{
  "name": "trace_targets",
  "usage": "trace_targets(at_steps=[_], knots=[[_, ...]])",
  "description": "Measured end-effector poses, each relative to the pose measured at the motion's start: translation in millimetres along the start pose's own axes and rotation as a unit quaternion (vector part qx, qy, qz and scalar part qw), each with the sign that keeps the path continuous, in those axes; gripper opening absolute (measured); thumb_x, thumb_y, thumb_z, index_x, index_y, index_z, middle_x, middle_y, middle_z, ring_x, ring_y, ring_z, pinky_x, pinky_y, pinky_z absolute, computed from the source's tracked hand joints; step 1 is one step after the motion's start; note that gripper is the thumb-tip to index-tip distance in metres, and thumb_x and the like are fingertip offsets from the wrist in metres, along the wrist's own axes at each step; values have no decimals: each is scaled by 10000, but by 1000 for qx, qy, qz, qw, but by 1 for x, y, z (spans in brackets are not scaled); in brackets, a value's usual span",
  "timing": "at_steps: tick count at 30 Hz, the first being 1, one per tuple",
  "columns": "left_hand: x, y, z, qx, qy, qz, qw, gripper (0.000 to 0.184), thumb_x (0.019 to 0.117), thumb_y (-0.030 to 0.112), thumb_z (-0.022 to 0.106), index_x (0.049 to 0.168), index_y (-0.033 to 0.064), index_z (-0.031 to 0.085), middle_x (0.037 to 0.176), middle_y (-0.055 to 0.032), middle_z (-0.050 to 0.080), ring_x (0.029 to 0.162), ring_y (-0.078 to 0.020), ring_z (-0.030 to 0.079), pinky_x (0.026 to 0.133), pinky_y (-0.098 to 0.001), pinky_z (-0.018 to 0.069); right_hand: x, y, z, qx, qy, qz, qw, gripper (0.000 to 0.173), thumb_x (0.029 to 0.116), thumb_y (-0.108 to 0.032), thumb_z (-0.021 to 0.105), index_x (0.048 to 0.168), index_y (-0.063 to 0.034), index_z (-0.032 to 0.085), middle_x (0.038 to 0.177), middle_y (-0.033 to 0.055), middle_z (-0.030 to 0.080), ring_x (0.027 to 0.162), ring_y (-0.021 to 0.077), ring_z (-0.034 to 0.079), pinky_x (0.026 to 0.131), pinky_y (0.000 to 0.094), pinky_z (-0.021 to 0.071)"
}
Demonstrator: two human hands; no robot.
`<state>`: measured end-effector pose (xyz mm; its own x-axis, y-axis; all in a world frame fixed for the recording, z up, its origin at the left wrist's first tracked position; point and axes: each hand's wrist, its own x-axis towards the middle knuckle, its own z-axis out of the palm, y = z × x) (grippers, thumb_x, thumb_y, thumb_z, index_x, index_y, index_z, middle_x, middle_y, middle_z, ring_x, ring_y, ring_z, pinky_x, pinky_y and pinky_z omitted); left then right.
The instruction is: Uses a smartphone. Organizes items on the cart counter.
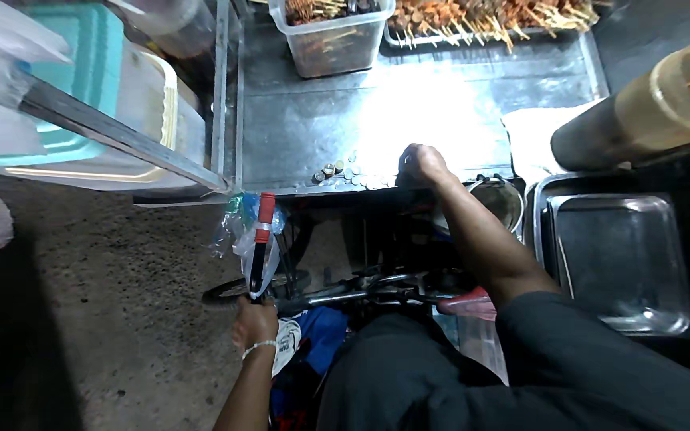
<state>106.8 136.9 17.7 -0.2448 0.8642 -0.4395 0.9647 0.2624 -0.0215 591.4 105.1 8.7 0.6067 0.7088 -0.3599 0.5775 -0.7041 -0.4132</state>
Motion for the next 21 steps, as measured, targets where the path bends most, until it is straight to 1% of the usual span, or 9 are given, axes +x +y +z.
trace_targets(at_steps=[1, 3, 6, 8, 12, 14, 16, 18, 21], knots=[[0, 0, -1, -1, 1, 2, 1000, 541, 956, 347, 647, 1433, 116, 538, 1105, -208, 727, 1079, -414, 688, 890, -627, 522, 0, 0, -1, 0, 6, -2, 1000, 233, 934, -238, 707, 1142, -137, 730, 1038, 168, 742, 1014, 402, 705, 860, 676, 544], [-1, 1, -1, -1, 3, 1, 1000, 541, 956, 346, 642, 1434, 117, 535, 1107, -206, 728, 1074, -411, 692, 886, -621, 525, 1, 0, 0, -1, 15, 9, 1000, 216, 913, -255, 717, 1105, -159, 749, 1032, 157, 747, 1009, 397, 708, 845, 680, 549], [-1, 0, 0, -1, -1, -2, 1000, 537, 958, 341, 636, 1436, 120, 532, 1119, -208, 725, 1077, -411, 690, 893, -624, 520, 4, -6, -3, -12, -19, 38, 999, 220, 898, -256, 731, 1040, -88, 742, 1052, 207, 732, 1025, 433, 697, 843, 711, 535], [0, 0, 1, 0, 4, 3, 1000, 526, 953, 333, 643, 1424, 118, 548, 1119, -207, 725, 1076, -409, 691, 892, -624, 521, 4, -11, -7, -44, -26, 53, 997, 257, 901, -294, 725, 1010, -61, 730, 1047, 222, 725, 1023, 442, 694, 825, 712, 533], [1, 0, 0, 6, -1, 1, 1000, 547, 967, 342, 630, 1451, 110, 523, 1124, -207, 725, 1076, -406, 694, 883, -613, 531, -7, -11, -7, -49, 29, 62, 996, 235, 902, -273, 726, 1051, -92, 743, 1046, 208, 734, 1013, 440, 702, 808, 697, 545], [1, 0, -1, 7, -6, -2, 1000, 544, 973, 344, 621, 1453, 109, 519, 1132, -206, 724, 1079, -402, 694, 884, -613, 531, -9, -8, -5, -18, 24, 69, 997, 244, 906, -292, 735, 1052, -97, 747, 1048, 197, 738, 1021, 425, 703, 833, 686, 547], [0, 0, -1, 5, -11, -2, 1000, 549, 975, 341, 623, 1461, 111, 511, 1145, -208, 720, 1087, -403, 691, 887, -615, 527, -4, -7, -4, 12, -5, 75, 997, 286, 896, -295, 763, 1062, -63, 743, 1068, 211, 731, 1040, 423, 695, 876, 692, 537], [0, 1, -1, 7, -7, -1, 1000, 552, 970, 344, 633, 1458, 115, 515, 1137, -207, 722, 1095, -402, 688, 895, -611, 526, 0, -6, -4, 22, -15, 56, 998, 274, 889, -260, 768, 1059, -48, 737, 1069, 217, 726, 1044, 422, 692, 882, 692, 531], [1, 0, 0, 5, 5, 5, 1000, 536, 963, 345, 645, 1438, 124, 534, 1104, -200, 730, 1070, -403, 696, 883, -611, 530, 8, -2, 2, 41, 3, -17, 999, 229, 911, -231, 743, 1115, -128, 742, 1038, 143, 751, 1010, 362, 714, 898, 653, 550]])
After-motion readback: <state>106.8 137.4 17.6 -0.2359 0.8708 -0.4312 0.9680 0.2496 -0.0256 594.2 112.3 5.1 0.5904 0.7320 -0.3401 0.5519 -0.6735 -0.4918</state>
